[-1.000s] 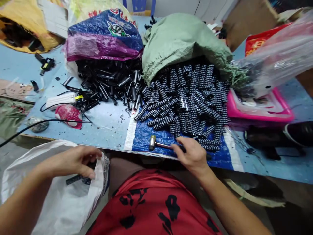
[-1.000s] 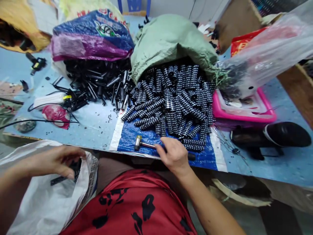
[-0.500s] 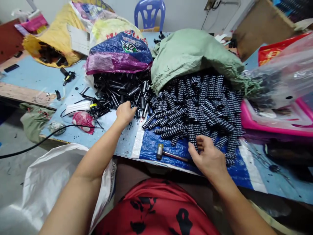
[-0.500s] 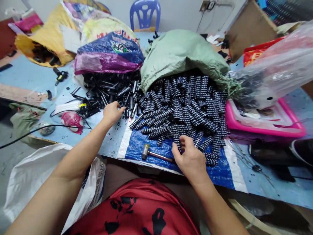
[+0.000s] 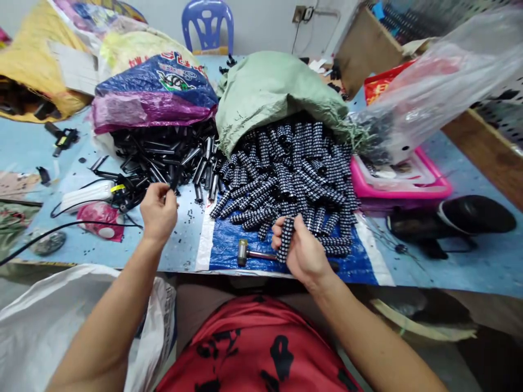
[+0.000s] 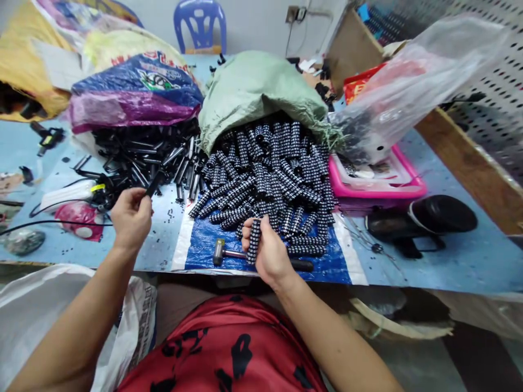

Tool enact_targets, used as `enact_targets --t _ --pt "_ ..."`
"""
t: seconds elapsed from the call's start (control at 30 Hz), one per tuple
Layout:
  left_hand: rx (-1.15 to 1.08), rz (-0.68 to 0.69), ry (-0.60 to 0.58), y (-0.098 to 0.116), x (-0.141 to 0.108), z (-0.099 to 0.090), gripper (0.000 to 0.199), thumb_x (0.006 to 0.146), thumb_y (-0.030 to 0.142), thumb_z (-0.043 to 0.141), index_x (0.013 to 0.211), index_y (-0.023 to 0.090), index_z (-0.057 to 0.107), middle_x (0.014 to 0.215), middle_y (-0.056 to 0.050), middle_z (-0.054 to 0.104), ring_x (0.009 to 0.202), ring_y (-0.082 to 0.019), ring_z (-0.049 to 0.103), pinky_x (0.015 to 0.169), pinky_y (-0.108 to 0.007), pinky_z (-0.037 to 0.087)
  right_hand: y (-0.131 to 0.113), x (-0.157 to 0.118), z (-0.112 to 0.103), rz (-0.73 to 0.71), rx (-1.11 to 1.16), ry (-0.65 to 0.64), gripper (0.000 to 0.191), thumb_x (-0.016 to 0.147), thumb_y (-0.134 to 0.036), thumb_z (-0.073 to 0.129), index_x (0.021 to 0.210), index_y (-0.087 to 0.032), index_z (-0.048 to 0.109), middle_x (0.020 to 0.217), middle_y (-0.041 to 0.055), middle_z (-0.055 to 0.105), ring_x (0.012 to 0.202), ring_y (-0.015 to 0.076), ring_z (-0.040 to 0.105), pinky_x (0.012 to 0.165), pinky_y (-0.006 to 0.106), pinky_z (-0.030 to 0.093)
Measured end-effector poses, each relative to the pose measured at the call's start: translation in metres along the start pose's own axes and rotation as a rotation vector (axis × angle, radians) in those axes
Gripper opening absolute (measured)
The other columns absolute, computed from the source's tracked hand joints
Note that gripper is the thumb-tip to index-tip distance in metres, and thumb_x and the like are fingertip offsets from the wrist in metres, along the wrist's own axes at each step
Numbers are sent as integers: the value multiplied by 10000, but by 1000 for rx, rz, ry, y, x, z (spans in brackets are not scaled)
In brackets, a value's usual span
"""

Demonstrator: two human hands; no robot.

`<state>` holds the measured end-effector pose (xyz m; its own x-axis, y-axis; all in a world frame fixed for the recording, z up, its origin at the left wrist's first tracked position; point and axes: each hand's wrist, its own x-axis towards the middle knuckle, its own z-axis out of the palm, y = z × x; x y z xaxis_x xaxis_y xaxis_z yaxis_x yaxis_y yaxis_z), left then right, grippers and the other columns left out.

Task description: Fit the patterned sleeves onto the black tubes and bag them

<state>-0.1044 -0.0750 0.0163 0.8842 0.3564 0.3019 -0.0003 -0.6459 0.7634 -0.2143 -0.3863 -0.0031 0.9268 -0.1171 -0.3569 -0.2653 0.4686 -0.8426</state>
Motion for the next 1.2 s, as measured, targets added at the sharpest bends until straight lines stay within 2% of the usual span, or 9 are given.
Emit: enact_targets --t 0.17,0.37,0.53,0.67,0.77,0.83,1.0,1.1,1.2 --pt "-454 -218 101 18 -67 -12 210 667 266 757 840 168 688 757 4 641 660 -118 564 656 -245 475 19 -21 22 163 62 -129 548 825 -712 689 953 -181 636 786 3 590 602 103 520 547 238 438" --pt "-1037 -655 -131 48 -77 -19 281 556 164 733 797 205 597 766 12 706 766 -192 709 848 -407 591 37 -25 35 131 -20 -293 523 882 -690 644 975 -175 617 662 -44 509 471 60 405 444 197 316" --pt "-1094 -671 -129 60 -80 -13 244 572 117 741 764 187 607 696 50 636 641 -104 627 700 -259 555 33 -27 36 135 21 -278 568 875 -715 643 1083 -187 624 608 -71 491 427 53 370 410 182 302" --pt "-1222 -619 -454 68 -104 -2 224 699 215 748 822 191 562 890 -29 718 943 -206 717 819 -328 578 26 -27 31 240 202 -185 556 782 -694 755 992 -189 659 639 -52 560 452 62 460 430 190 369" --pt "-1101 -513 -587 72 -129 13 244 884 378 697 930 220 517 730 24 659 554 -121 607 562 -248 493 22 -25 35 240 281 -101 499 750 -645 811 920 -191 693 807 6 684 702 130 665 642 252 560" --pt "-910 -371 -589 72 -143 24 254 932 429 671 983 217 539 731 33 646 445 -70 469 467 -209 377 22 -24 42 158 290 -89 470 770 -644 797 914 -203 717 990 41 735 941 193 710 868 338 597" --pt "-525 -1 -601 72 -158 33 199 862 335 763 909 169 665 770 0 617 674 -112 532 639 -237 441 30 -23 44 -51 51 -223 475 971 -624 569 1197 -230 709 1360 92 662 1303 255 605 1158 467 463" --pt "-531 -77 -632 69 -157 21 247 899 378 724 834 154 644 727 3 570 660 -112 487 616 -237 415 32 -22 23 -413 -387 -348 805 892 -609 705 1570 -291 412 1650 115 374 1533 310 363 1217 530 393" --pt "-576 -178 -717 65 -155 10 307 876 437 759 866 144 668 763 -7 587 687 -116 499 625 -234 421 30 -22 4 -904 -823 -463 1191 729 -503 893 1664 -280 191 1711 161 205 1583 364 231 1236 581 355"
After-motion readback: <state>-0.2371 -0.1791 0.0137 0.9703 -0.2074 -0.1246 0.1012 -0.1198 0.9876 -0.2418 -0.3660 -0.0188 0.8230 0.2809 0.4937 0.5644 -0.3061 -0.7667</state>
